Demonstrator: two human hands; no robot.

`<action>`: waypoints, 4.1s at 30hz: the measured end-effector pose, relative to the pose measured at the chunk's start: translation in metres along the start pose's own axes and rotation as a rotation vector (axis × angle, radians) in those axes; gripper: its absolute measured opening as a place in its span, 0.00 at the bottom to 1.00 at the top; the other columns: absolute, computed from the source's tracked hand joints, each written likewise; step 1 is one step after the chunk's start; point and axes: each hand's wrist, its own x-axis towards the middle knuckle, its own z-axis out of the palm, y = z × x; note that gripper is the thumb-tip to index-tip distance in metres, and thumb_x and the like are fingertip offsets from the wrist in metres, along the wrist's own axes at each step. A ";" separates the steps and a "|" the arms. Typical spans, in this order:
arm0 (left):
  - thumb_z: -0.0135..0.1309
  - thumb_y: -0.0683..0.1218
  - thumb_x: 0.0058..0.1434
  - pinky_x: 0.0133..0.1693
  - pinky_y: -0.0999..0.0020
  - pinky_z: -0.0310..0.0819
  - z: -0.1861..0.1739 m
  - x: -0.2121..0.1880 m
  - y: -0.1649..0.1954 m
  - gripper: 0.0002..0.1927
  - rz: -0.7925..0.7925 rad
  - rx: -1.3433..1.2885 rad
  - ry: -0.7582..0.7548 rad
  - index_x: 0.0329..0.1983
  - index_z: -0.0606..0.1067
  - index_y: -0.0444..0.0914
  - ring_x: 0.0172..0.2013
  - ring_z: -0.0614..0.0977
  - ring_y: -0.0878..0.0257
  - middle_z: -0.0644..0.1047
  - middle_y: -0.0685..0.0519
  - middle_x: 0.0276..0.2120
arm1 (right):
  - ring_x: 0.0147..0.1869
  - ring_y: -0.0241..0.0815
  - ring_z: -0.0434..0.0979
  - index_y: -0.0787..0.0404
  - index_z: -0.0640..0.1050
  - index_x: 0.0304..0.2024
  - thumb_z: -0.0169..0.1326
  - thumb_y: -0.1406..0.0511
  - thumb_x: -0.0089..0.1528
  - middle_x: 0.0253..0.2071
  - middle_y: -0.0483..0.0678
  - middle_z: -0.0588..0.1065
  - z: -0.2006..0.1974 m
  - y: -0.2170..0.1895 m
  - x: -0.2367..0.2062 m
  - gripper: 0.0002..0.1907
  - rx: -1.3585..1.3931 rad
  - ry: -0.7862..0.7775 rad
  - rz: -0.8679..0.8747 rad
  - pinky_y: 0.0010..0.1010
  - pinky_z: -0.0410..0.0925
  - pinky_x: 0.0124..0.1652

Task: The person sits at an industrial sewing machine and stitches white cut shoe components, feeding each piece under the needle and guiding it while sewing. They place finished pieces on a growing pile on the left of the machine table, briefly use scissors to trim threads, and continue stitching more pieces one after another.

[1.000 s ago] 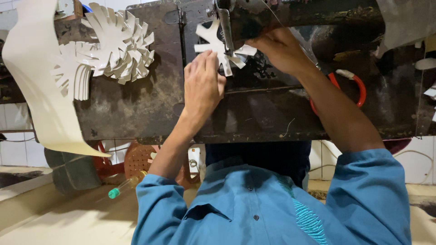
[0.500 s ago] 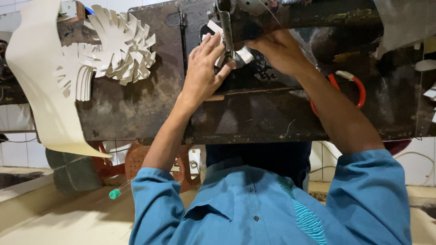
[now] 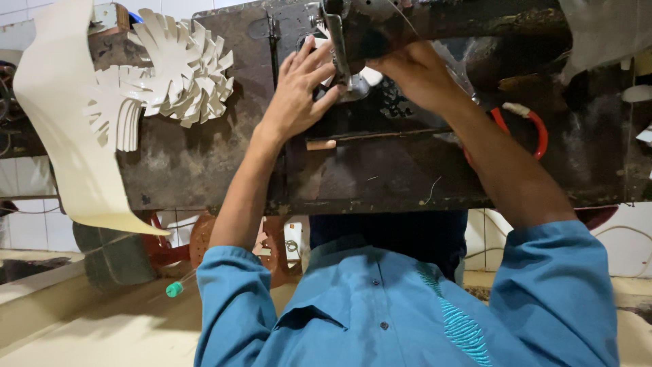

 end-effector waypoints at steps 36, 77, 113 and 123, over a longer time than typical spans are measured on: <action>0.59 0.47 0.67 0.58 0.54 0.69 0.023 -0.053 0.127 0.19 -0.092 0.174 0.263 0.60 0.76 0.41 0.58 0.75 0.48 0.73 0.44 0.57 | 0.45 0.28 0.71 0.63 0.79 0.51 0.53 0.66 0.73 0.41 0.38 0.76 -0.003 -0.002 -0.003 0.08 -0.008 -0.046 -0.141 0.26 0.65 0.44; 0.56 0.37 0.59 0.67 0.50 0.60 0.018 -0.029 0.041 0.28 -0.200 0.123 0.185 0.66 0.71 0.34 0.68 0.69 0.49 0.72 0.44 0.65 | 0.57 0.35 0.76 0.62 0.76 0.56 0.52 0.66 0.73 0.50 0.44 0.77 0.002 -0.010 -0.004 0.10 0.008 -0.062 -0.139 0.32 0.69 0.58; 0.55 0.63 0.73 0.71 0.43 0.47 -0.014 -0.023 0.019 0.26 0.046 0.265 0.128 0.61 0.78 0.41 0.73 0.57 0.43 0.67 0.46 0.69 | 0.39 0.28 0.66 0.60 0.76 0.49 0.55 0.68 0.72 0.36 0.36 0.69 -0.002 0.003 -0.002 0.04 0.050 -0.042 -0.127 0.28 0.60 0.39; 0.62 0.64 0.62 0.61 0.49 0.65 -0.004 -0.062 0.114 0.37 -0.135 0.039 0.220 0.58 0.74 0.29 0.57 0.72 0.41 0.72 0.34 0.56 | 0.47 0.27 0.72 0.63 0.77 0.50 0.52 0.68 0.71 0.42 0.36 0.74 -0.007 0.015 -0.004 0.07 0.118 -0.079 -0.222 0.28 0.67 0.46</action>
